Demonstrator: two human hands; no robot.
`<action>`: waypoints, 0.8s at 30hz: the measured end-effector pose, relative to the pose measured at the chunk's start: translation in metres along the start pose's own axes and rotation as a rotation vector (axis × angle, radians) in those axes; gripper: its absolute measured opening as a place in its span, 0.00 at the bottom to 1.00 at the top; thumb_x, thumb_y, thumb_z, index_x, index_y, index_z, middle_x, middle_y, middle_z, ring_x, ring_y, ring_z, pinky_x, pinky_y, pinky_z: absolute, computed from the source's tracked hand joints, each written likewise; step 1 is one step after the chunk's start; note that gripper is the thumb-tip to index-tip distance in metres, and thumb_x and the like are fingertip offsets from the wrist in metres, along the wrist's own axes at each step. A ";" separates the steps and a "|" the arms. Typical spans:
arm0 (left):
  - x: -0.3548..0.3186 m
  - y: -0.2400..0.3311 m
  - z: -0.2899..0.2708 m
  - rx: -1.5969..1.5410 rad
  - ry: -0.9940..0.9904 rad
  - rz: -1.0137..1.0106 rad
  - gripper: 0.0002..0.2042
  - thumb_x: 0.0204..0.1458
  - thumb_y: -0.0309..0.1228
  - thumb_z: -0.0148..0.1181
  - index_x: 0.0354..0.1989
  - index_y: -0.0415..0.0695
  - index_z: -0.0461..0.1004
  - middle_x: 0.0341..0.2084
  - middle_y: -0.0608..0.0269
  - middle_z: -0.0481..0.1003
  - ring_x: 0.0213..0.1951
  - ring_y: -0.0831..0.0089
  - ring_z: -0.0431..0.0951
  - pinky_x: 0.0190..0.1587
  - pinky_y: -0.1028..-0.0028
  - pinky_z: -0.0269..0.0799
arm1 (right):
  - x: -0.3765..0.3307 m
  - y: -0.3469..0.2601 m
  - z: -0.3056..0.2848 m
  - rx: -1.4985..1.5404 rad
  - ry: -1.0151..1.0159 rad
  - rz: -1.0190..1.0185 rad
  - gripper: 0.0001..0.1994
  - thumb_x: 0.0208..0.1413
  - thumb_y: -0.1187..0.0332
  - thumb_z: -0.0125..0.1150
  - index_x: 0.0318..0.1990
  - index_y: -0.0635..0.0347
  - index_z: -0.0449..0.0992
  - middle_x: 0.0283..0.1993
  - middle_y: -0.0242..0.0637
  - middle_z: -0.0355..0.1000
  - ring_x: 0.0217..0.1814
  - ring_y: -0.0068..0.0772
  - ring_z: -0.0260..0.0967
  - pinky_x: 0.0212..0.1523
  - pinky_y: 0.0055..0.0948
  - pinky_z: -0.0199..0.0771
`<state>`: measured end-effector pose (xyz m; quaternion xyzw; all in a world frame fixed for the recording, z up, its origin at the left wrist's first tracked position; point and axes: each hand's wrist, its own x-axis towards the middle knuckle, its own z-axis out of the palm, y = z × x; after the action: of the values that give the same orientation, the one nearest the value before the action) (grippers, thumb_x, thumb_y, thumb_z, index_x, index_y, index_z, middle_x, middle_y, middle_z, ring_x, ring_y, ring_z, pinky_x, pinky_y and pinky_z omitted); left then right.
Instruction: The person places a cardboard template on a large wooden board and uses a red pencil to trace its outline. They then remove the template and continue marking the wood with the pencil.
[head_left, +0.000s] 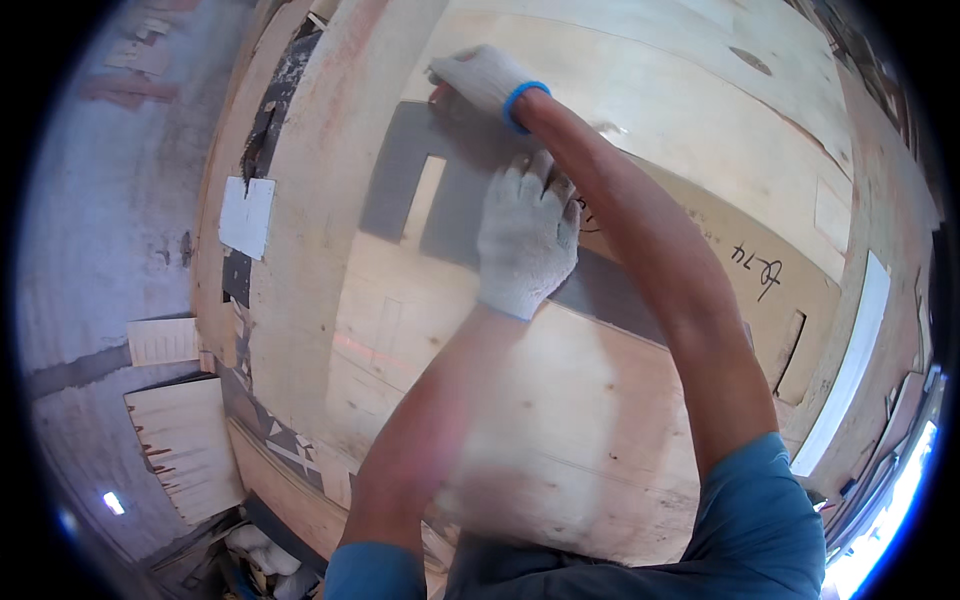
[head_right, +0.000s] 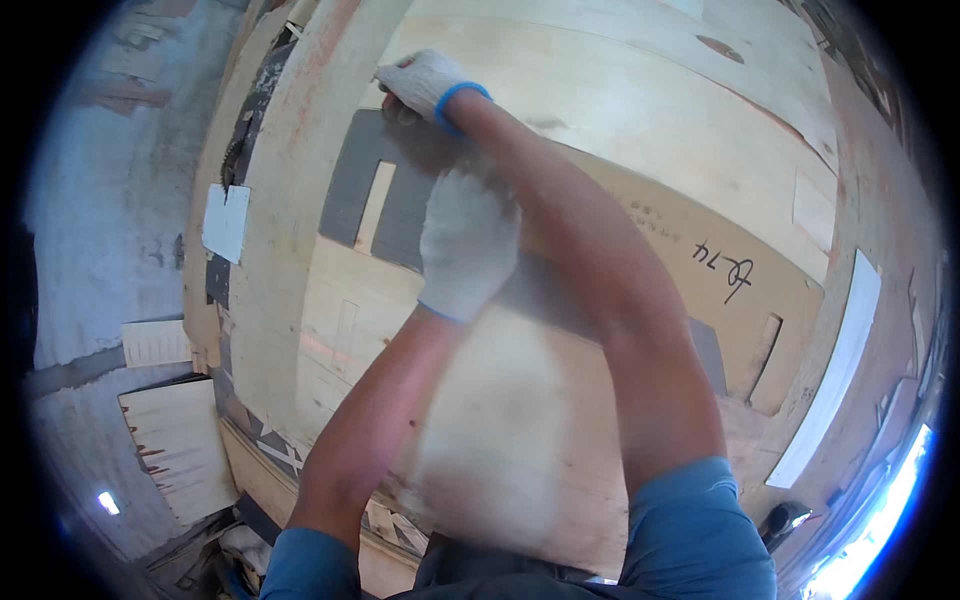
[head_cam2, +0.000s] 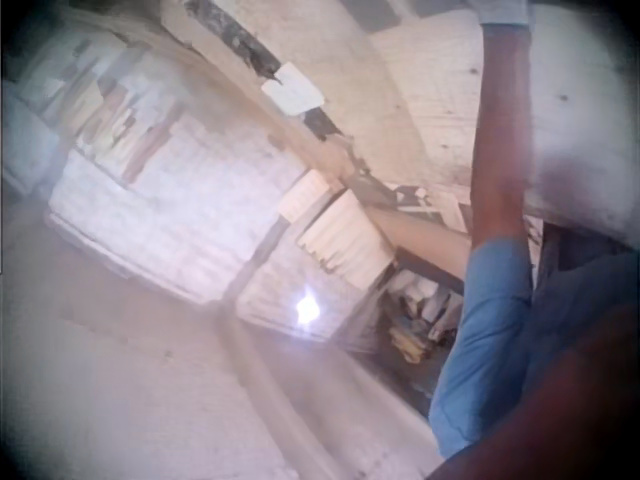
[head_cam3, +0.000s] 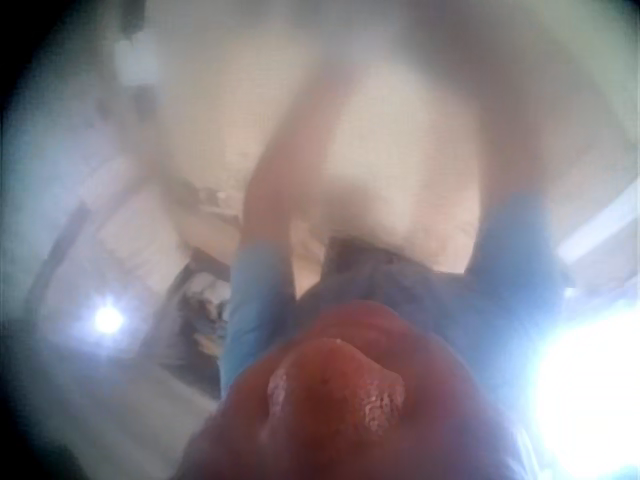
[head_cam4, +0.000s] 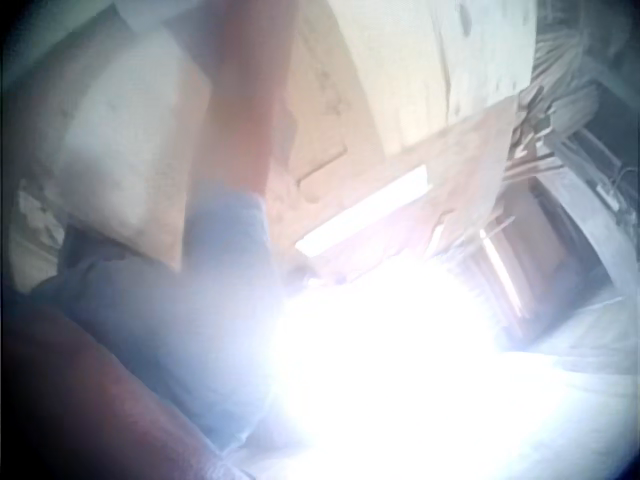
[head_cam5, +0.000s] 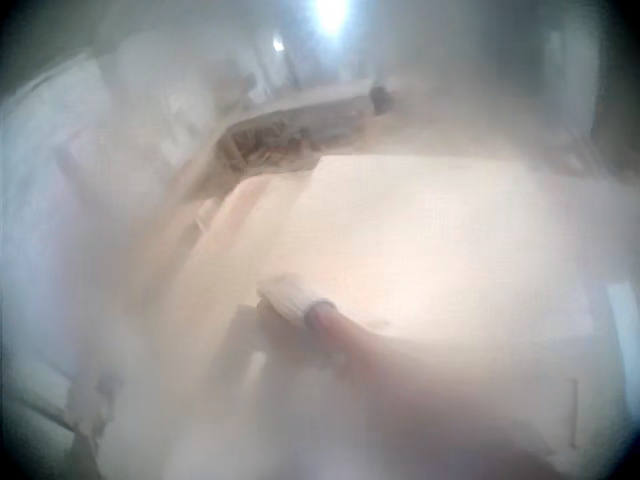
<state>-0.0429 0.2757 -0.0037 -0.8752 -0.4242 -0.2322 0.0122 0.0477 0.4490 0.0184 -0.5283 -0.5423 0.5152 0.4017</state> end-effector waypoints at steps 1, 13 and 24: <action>-0.001 0.003 0.000 0.007 -0.012 -0.016 0.17 0.59 0.36 0.59 0.53 0.43 0.77 0.55 0.50 0.73 0.58 0.48 0.70 0.64 0.50 0.62 | 0.001 -0.002 0.004 0.036 -0.003 0.023 0.20 0.61 0.51 0.60 0.40 0.59 0.87 0.34 0.35 0.84 0.34 0.27 0.78 0.38 0.29 0.77; -0.005 -0.007 0.002 -0.055 -0.007 0.073 0.16 0.60 0.33 0.58 0.55 0.45 0.78 0.61 0.51 0.73 0.64 0.49 0.70 0.70 0.52 0.60 | -0.301 0.044 -0.275 -0.139 0.211 0.296 0.17 0.65 0.53 0.60 0.41 0.56 0.86 0.29 0.27 0.78 0.26 0.15 0.69 0.24 0.19 0.66; -0.008 -0.008 0.005 -0.004 -0.054 0.094 0.16 0.64 0.32 0.53 0.58 0.43 0.77 0.63 0.49 0.72 0.66 0.47 0.68 0.69 0.52 0.61 | -0.545 0.049 -0.329 0.039 1.054 0.296 0.16 0.66 0.57 0.57 0.44 0.59 0.85 0.27 0.33 0.78 0.24 0.21 0.72 0.23 0.22 0.67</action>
<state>-0.0509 0.2764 -0.0129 -0.9002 -0.3823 -0.2084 0.0097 0.4427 -0.0493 0.0772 -0.7781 -0.1778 0.2418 0.5518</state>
